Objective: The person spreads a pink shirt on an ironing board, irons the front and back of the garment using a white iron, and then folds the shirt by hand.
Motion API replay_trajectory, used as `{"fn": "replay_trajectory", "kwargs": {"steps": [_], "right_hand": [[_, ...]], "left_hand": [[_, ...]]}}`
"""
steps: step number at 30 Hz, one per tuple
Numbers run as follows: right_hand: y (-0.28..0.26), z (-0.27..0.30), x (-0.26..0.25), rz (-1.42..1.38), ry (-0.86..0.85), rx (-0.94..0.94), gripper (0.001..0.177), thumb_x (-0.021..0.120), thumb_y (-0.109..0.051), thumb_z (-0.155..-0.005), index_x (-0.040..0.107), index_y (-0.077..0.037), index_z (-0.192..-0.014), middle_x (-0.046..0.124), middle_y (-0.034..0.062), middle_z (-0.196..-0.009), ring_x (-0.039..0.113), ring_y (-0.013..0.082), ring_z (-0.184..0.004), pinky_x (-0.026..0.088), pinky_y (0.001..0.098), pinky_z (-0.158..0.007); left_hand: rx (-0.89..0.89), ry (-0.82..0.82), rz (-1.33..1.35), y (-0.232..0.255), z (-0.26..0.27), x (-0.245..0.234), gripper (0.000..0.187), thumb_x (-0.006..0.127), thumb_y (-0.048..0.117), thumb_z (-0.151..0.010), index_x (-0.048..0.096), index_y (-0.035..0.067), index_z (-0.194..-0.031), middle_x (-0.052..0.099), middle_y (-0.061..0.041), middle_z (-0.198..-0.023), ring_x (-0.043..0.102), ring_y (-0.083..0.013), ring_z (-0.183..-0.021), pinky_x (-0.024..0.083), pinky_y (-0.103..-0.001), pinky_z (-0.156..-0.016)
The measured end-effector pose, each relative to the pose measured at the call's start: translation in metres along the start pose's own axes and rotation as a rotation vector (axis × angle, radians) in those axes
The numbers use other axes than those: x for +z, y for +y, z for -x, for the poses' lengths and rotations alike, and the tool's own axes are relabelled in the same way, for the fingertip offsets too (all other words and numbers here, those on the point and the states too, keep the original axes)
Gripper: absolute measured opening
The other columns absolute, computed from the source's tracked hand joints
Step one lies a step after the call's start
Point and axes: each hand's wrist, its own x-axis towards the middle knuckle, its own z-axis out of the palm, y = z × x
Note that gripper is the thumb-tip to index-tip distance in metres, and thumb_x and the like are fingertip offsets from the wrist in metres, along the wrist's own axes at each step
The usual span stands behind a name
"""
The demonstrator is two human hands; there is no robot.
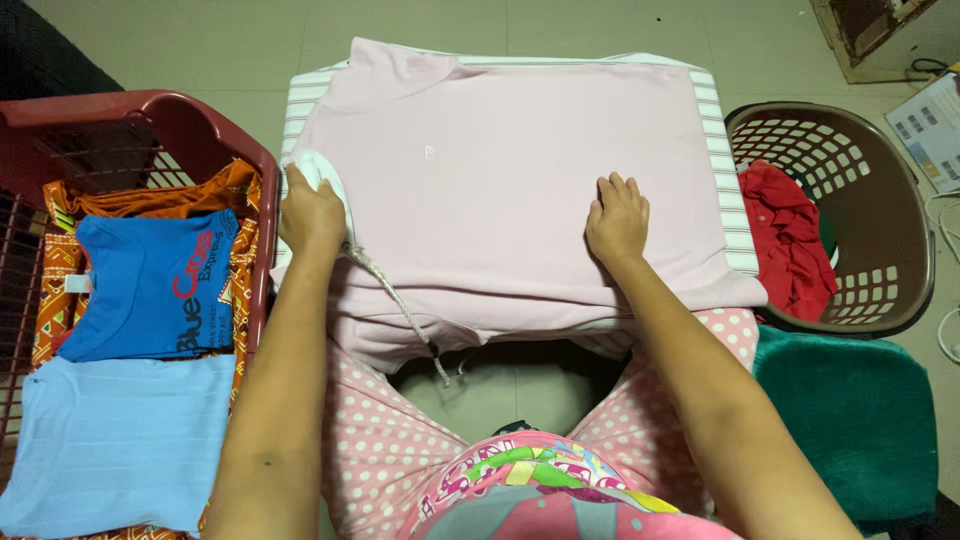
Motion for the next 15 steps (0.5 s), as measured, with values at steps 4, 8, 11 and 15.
{"fn": "replay_trajectory", "kwargs": {"steps": [4, 8, 11, 15], "right_hand": [[-0.035, -0.015, -0.002, -0.388, -0.217, 0.175, 0.034, 0.057, -0.012, -0.096, 0.069, -0.004, -0.127, 0.07, 0.0165, -0.131, 0.065, 0.0316, -0.126, 0.048, 0.0397, -0.113], [-0.117, -0.018, 0.003, -0.778, -0.426, 0.157, 0.044, 0.058, -0.025, -0.098, 0.06, -0.004, -0.136, 0.063, 0.0186, -0.137, 0.065, 0.0321, -0.122, 0.05, 0.0403, -0.106], [-0.17, -0.014, 0.003, -0.891, -0.523, 0.109, 0.052, 0.041, -0.037, -0.106, 0.052, -0.005, -0.146, 0.058, 0.0171, -0.146, 0.06, 0.0313, -0.128, 0.045, 0.0402, -0.107], [-0.198, -0.011, 0.008, -1.041, -0.459, 0.174, 0.056, 0.044, -0.04, -0.106, 0.053, -0.001, -0.145, 0.066, 0.0225, -0.135, 0.064, 0.0331, -0.126, 0.049, 0.0407, -0.105]], "left_hand": [[-0.11, -0.109, 0.154, 0.025, 0.011, 0.024, 0.064, 0.06, 0.031, -0.095, 0.038, 0.013, -0.153, 0.074, -0.018, -0.11, 0.073, -0.0386, -0.101, 0.053, -0.051, -0.092], [0.028, -0.126, 0.181, 0.075, 0.041, 0.053, 0.064, 0.063, 0.035, -0.095, 0.04, 0.016, -0.152, 0.072, -0.022, -0.112, 0.07, -0.0429, -0.101, 0.054, -0.054, -0.087], [0.028, -0.224, 0.228, 0.106, 0.067, 0.06, 0.062, 0.06, 0.035, -0.096, 0.042, 0.017, -0.152, 0.072, -0.024, -0.113, 0.069, -0.0439, -0.104, 0.053, -0.054, -0.089], [0.045, -0.213, 0.485, 0.097, 0.082, 0.077, 0.053, 0.055, 0.031, -0.096, 0.051, 0.007, -0.143, 0.07, -0.023, -0.116, 0.068, -0.0402, -0.106, 0.052, -0.048, -0.089]]}}
